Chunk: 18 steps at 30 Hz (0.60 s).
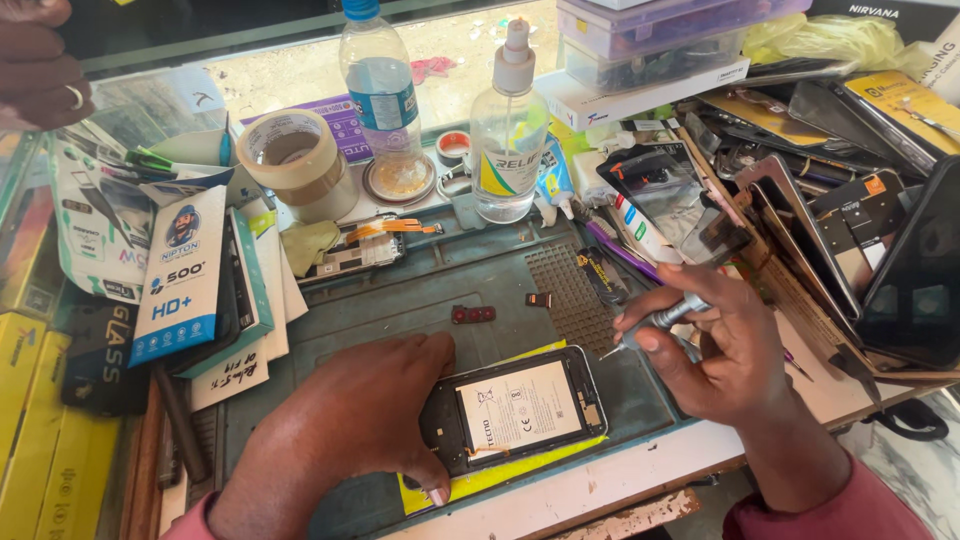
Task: The person uses a screwdriver to remove screws from the back of a smartphone. The person briefly picks up a screen protector package to inspect it before returning to the phone to continue unscrewing.
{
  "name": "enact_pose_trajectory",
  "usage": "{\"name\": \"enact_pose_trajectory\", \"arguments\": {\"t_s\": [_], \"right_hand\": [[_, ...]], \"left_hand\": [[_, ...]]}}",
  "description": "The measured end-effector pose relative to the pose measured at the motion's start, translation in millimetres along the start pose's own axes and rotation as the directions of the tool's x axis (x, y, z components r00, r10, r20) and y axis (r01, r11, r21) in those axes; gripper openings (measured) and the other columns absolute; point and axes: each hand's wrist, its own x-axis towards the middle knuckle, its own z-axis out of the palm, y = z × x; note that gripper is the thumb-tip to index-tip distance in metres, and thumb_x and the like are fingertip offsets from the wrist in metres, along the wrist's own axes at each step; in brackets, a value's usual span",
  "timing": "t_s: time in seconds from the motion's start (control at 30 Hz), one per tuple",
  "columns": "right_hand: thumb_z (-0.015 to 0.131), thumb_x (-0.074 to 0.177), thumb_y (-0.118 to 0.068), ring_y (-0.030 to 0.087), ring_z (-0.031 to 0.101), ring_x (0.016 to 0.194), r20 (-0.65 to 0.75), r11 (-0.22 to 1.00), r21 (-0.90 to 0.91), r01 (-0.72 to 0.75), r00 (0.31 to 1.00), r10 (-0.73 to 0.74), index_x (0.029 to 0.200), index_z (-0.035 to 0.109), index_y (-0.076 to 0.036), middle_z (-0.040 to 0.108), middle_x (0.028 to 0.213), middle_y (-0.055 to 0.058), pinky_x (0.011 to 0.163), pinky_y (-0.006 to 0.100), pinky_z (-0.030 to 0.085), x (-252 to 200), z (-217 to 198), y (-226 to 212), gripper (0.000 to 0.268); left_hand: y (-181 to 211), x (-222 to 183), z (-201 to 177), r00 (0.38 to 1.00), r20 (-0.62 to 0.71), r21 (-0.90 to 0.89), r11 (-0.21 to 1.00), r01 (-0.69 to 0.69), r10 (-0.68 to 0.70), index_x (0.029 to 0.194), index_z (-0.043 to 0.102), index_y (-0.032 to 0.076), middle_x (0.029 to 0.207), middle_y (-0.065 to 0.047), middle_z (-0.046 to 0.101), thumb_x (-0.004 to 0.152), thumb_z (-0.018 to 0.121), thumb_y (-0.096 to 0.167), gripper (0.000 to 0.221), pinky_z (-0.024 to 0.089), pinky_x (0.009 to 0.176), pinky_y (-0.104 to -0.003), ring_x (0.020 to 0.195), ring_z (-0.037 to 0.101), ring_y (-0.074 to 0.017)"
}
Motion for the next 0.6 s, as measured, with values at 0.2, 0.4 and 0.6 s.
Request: {"name": "enact_pose_trajectory", "arguments": {"t_s": [0.2, 0.4, 0.6], "right_hand": [[0.065, 0.102, -0.006, 0.018, 0.077, 0.095, 0.029, 1.0, 0.003, -0.013, 1.0, 0.012, 0.149, 0.041, -0.007, 0.076, 0.101, 0.014, 0.084, 0.029, 0.063, -5.3, 3.0, -3.1, 0.052], [0.066, 0.1, -0.004, 0.02, 0.078, 0.097, 0.064, 0.999, -0.044, 0.012, 0.998, -0.009, 0.149, 0.041, -0.006, 0.075, 0.103, 0.015, 0.083, 0.03, 0.064, -6.4, 5.8, -5.6, 0.055], [0.071, 0.096, -0.005, 0.019, 0.079, 0.096, 0.108, 0.995, -0.101, -0.014, 0.994, 0.025, 0.149, 0.044, -0.009, 0.076, 0.101, 0.012, 0.082, 0.03, 0.064, -5.1, 6.8, -5.1, 0.059]], "left_hand": [[-0.5, -0.5, 2.1, 1.0, -0.002, -0.016, 1.0, 0.0, 0.0, 0.111, 0.056, 0.012, 0.106, -0.009, 0.067, 0.042, 0.099, 0.037, 0.085, 0.05, 0.089, -0.044, 0.111, 0.062, -0.0333], [-1.6, -0.2, 2.4, 1.0, -0.003, -0.007, 1.0, -0.007, 0.007, 0.111, 0.057, 0.012, 0.106, -0.009, 0.067, 0.041, 0.098, 0.036, 0.085, 0.05, 0.089, -0.044, 0.11, 0.062, -0.0337], [-2.9, -0.6, 2.1, 0.999, -0.013, -0.008, 0.999, -0.034, 0.034, 0.113, 0.057, 0.011, 0.106, -0.01, 0.067, 0.041, 0.098, 0.037, 0.086, 0.05, 0.09, -0.043, 0.111, 0.062, -0.0332]]}}
